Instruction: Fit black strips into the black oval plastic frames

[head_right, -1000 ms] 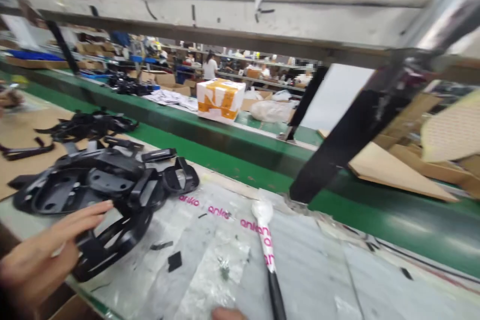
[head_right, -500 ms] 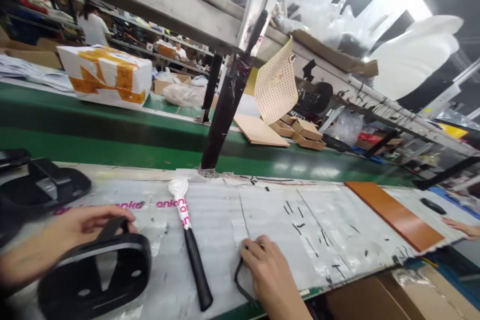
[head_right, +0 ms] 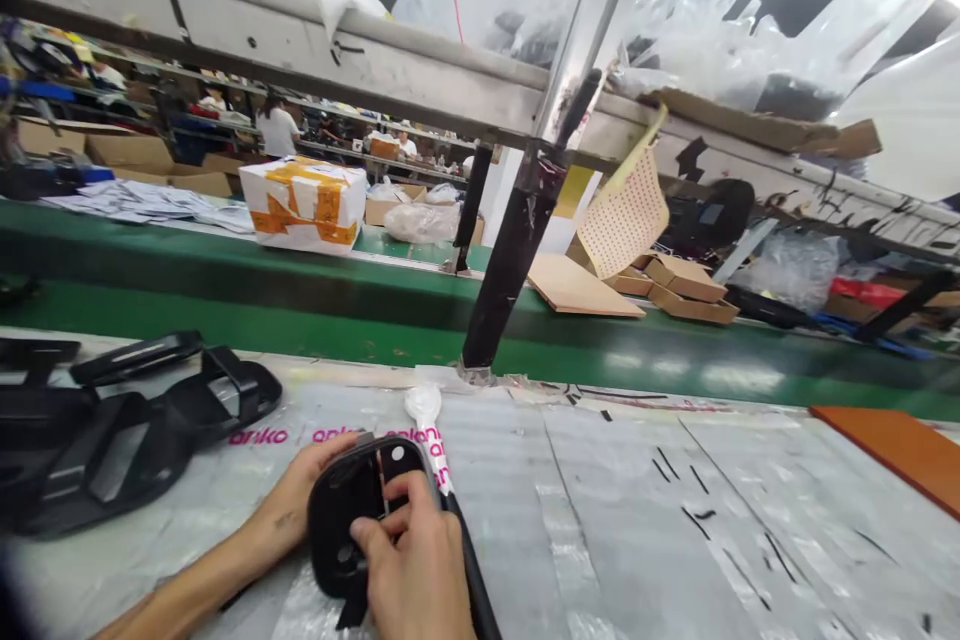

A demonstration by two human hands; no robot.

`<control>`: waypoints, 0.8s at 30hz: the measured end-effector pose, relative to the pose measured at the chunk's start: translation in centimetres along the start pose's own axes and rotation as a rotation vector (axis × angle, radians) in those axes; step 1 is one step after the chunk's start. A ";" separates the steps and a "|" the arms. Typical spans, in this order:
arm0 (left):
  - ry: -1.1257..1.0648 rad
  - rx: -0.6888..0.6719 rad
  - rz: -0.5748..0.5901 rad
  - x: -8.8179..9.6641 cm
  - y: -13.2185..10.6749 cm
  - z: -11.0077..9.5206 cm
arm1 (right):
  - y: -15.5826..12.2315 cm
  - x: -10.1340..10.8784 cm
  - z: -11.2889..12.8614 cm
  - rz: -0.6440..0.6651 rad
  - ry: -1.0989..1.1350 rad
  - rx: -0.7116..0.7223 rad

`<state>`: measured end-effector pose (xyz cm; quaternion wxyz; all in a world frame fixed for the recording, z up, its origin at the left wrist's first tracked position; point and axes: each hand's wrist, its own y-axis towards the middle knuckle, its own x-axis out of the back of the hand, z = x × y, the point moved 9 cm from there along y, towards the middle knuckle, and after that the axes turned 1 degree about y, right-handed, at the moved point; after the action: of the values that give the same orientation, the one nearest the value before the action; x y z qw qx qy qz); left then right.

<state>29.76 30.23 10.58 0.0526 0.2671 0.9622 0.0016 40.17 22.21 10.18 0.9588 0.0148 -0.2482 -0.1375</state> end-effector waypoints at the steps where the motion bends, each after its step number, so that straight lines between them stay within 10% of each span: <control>1: -0.011 -0.007 0.012 0.1 0.1 0.2 | 0.1 0.2 0.5 -0.047 -0.098 0.060; 7: -0.078 -0.013 0.184 -0.3 0.4 0.9 | -0.8 2.4 4.5 -0.243 -0.555 0.436; 24: -0.037 0.066 0.230 -0.7 0.4 1.8 | 0.0 0.9 1.8 0.011 -0.244 0.111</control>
<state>30.72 30.13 8.90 0.0609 0.3771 0.9237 -0.0290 40.05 22.01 12.21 0.9199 0.0495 -0.3703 -0.1190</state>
